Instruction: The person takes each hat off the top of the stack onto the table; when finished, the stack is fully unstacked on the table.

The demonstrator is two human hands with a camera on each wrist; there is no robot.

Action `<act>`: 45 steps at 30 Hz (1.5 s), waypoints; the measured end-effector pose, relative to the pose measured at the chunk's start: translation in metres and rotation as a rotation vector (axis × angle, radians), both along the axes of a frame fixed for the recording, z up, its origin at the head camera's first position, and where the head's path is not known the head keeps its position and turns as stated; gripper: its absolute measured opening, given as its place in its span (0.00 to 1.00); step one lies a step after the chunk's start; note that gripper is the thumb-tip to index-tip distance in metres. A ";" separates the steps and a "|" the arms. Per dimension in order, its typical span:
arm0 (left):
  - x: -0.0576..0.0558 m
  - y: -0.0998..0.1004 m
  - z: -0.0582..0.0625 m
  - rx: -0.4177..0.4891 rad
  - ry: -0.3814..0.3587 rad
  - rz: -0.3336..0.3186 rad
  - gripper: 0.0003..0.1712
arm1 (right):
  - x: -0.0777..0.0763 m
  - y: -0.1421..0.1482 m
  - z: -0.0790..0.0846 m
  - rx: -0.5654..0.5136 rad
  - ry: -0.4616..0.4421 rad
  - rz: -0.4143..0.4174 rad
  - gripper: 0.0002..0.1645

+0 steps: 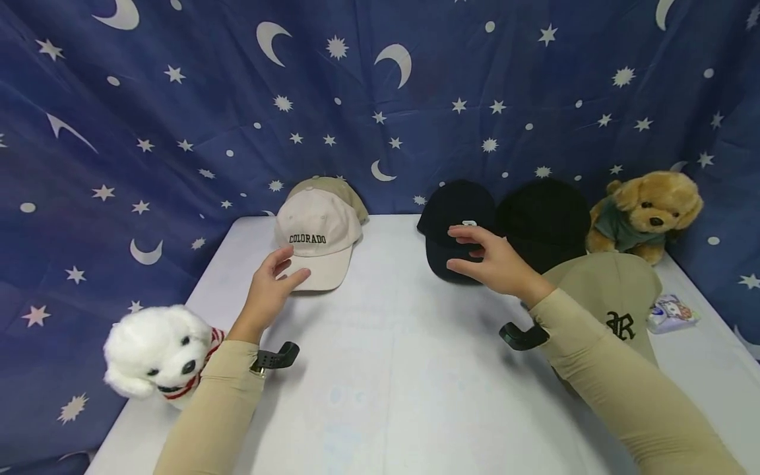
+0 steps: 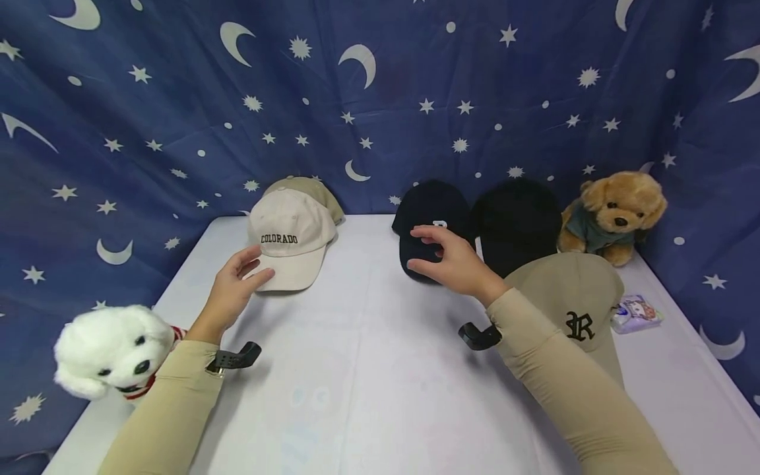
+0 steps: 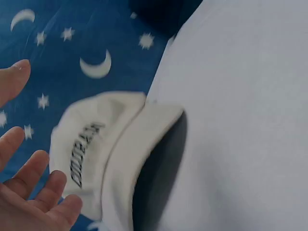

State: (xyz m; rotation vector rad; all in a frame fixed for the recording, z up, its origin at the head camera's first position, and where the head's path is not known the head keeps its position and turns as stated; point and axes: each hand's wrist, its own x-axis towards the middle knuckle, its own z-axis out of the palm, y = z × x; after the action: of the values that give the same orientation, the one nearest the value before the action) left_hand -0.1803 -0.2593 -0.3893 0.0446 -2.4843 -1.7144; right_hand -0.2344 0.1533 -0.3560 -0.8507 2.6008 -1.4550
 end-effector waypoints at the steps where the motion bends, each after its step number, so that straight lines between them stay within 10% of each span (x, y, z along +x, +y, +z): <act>1: -0.003 -0.003 -0.002 0.005 -0.007 0.023 0.42 | -0.002 -0.006 -0.001 -0.009 -0.008 0.006 0.34; 8: -0.019 -0.015 -0.013 0.010 -0.084 0.152 0.43 | -0.013 -0.044 -0.010 -0.063 -0.067 0.061 0.36; 45: -0.056 -0.026 -0.043 0.042 -0.250 0.253 0.54 | -0.038 -0.129 -0.029 -0.021 -0.210 0.129 0.37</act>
State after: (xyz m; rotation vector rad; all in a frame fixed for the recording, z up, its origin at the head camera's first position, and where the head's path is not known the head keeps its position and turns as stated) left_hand -0.2364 -0.2856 -0.4326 0.5854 -2.4743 -1.7434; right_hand -0.2722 0.0242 -0.3855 -0.8031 2.3394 -1.4533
